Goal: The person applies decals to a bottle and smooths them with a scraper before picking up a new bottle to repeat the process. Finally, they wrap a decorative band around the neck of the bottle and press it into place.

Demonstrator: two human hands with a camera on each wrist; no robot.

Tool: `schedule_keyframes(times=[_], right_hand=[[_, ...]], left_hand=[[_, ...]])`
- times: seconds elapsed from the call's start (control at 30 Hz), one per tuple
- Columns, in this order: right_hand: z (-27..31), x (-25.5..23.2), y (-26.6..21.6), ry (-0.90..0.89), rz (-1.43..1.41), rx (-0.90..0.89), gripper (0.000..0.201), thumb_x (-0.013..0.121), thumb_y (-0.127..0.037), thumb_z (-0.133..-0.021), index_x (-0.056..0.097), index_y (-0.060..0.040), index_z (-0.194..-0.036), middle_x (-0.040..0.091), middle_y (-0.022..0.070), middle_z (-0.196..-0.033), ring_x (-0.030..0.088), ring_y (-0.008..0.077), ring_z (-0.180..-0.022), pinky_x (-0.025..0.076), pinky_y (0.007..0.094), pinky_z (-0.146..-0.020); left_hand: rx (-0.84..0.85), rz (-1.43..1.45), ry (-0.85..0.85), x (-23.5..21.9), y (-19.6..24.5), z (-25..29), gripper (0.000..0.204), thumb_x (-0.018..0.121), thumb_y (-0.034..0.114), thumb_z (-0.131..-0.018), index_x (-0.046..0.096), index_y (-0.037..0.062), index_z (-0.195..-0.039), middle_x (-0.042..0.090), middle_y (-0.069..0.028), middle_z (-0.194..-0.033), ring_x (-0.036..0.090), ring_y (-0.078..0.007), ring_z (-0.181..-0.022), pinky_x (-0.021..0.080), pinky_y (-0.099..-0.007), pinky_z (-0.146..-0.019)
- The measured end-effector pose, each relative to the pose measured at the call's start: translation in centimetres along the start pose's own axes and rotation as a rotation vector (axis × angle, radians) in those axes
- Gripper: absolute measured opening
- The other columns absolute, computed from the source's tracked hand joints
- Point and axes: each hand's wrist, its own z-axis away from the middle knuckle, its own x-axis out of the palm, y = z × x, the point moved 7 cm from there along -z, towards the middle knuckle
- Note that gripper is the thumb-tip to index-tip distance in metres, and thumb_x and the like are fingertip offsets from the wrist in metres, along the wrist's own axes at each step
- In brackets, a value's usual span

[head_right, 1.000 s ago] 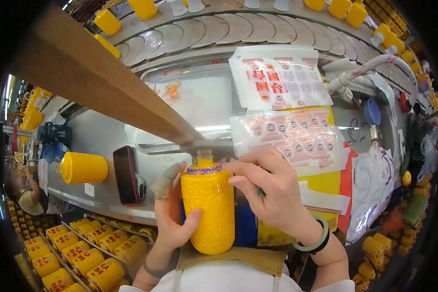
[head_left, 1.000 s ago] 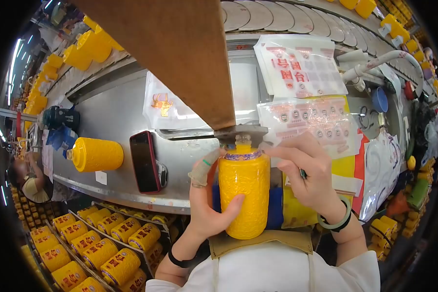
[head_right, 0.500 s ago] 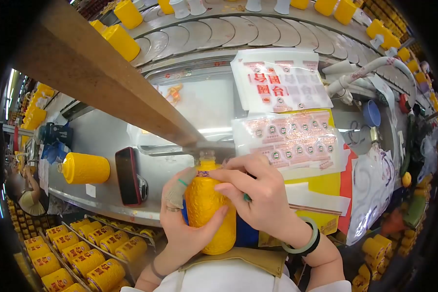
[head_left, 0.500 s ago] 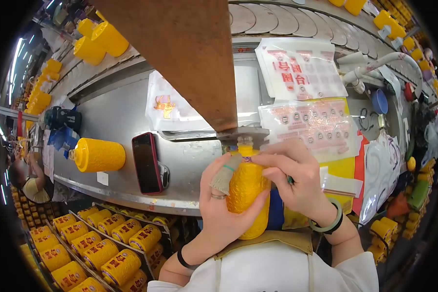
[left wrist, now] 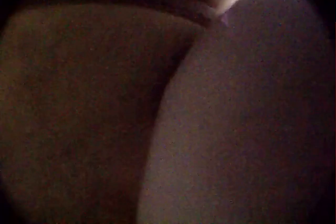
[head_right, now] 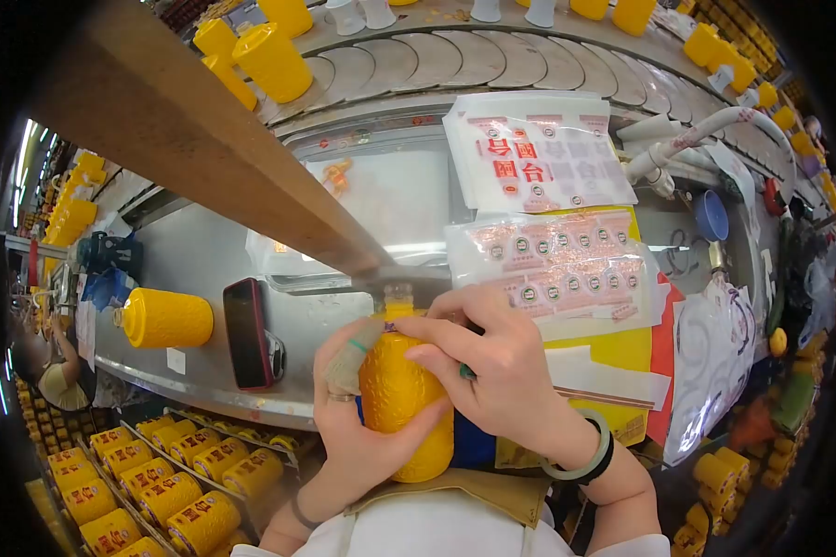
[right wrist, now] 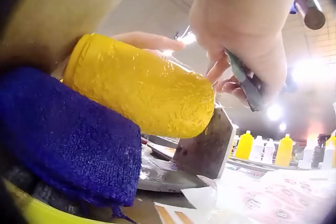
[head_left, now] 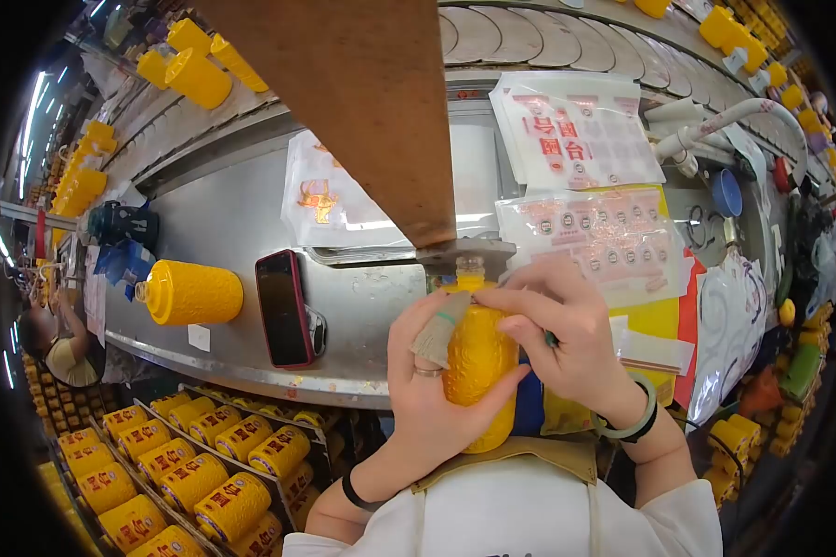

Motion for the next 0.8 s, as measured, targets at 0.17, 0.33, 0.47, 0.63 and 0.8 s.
schedule_keyframes(times=[0.17,0.33,0.47,0.63,0.8], right_hand=[[0.3,-0.1,0.3,0.027,-0.014,0.011,0.020,0.079,-0.012,-0.087,0.080,-0.0072,-0.107,0.067,0.0086,-0.096,0.062,0.0232,-0.079,0.051,0.0345,-0.069],[0.9,-1.2,1.2,0.034,-0.007,0.025,0.017,0.078,-0.014,-0.089,0.080,-0.0070,-0.105,0.066,0.0089,-0.095,0.062,0.0235,-0.079,0.051,0.0349,-0.069],[0.9,-2.3,1.3,0.031,0.089,0.036,0.017,0.077,-0.014,-0.090,0.080,-0.0074,-0.106,0.064,0.0084,-0.093,0.060,0.0227,-0.077,0.050,0.0339,-0.069],[0.1,-1.0,0.1,0.032,0.017,0.030,0.024,0.078,-0.014,-0.089,0.080,-0.0088,-0.112,0.062,0.0087,-0.095,0.058,0.0221,-0.076,0.049,0.0327,-0.067],[-0.4,-0.3,-1.0,0.030,-0.013,0.012,0.037,0.080,-0.015,-0.086,0.077,-0.0110,-0.122,0.058,0.0102,-0.100,0.057,0.0223,-0.075,0.049,0.0331,-0.067]], left_hand=[[0.020,-0.075,-0.009,-0.2,0.5,-0.4,0.073,0.093,0.013,-0.071,0.059,-0.0003,-0.135,0.057,-0.0191,-0.135,0.059,-0.0325,-0.124,0.050,-0.0413,-0.105],[-0.002,0.011,-0.029,-0.5,-1.1,0.2,0.073,0.091,0.013,-0.073,0.058,-0.0001,-0.137,0.056,-0.0178,-0.138,0.058,-0.0354,-0.128,0.048,-0.0465,-0.109],[-0.202,0.593,-0.052,0.1,-5.8,1.5,0.077,0.086,0.009,-0.077,0.050,-0.0005,-0.144,0.052,-0.0173,-0.144,0.054,-0.0318,-0.135,0.041,-0.0459,-0.118],[-0.087,0.342,-0.003,-1.0,-3.2,1.0,0.080,0.083,0.011,-0.079,0.046,-0.0019,-0.148,0.049,-0.0208,-0.149,0.049,-0.0334,-0.141,0.039,-0.0453,-0.118],[-0.092,0.152,-0.005,-0.1,-0.8,0.5,0.090,0.095,0.018,-0.070,0.049,-0.0019,-0.145,0.049,-0.0208,-0.141,0.054,-0.0363,-0.129,0.046,-0.0447,-0.109]])
